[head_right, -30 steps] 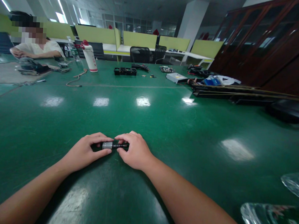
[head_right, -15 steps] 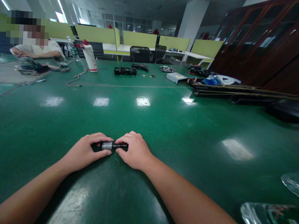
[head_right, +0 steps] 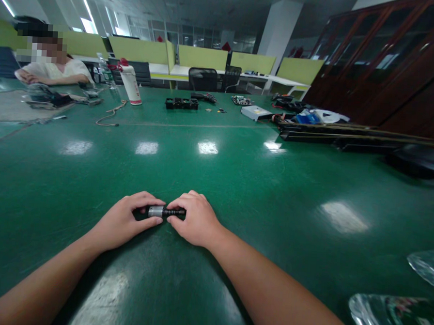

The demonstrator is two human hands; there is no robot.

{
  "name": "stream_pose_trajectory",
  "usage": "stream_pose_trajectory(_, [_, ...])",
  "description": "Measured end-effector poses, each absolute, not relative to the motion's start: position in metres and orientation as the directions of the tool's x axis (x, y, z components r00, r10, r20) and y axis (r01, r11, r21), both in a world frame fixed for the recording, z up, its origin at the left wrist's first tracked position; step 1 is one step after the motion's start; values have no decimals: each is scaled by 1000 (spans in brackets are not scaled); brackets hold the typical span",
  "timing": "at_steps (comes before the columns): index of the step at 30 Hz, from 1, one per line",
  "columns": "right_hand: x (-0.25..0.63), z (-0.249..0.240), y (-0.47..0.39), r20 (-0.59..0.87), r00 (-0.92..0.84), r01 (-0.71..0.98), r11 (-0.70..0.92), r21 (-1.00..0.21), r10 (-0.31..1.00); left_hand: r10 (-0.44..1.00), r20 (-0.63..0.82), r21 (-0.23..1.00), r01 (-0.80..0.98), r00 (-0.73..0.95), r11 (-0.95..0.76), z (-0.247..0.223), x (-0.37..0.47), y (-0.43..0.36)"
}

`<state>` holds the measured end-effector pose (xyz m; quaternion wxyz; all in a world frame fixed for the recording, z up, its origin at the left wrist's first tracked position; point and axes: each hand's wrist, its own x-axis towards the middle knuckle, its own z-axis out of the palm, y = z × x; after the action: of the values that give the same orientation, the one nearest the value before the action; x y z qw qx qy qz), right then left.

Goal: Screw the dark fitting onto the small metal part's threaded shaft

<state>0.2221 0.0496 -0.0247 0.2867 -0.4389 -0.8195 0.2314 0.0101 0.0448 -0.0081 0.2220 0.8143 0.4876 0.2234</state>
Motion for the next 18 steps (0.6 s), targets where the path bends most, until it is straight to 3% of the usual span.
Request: stream_pose_trajectory(18, [222, -23, 49, 257, -416, 600, 475, -643, 872, 894, 144, 562, 709, 424, -427, -9, 10, 44])
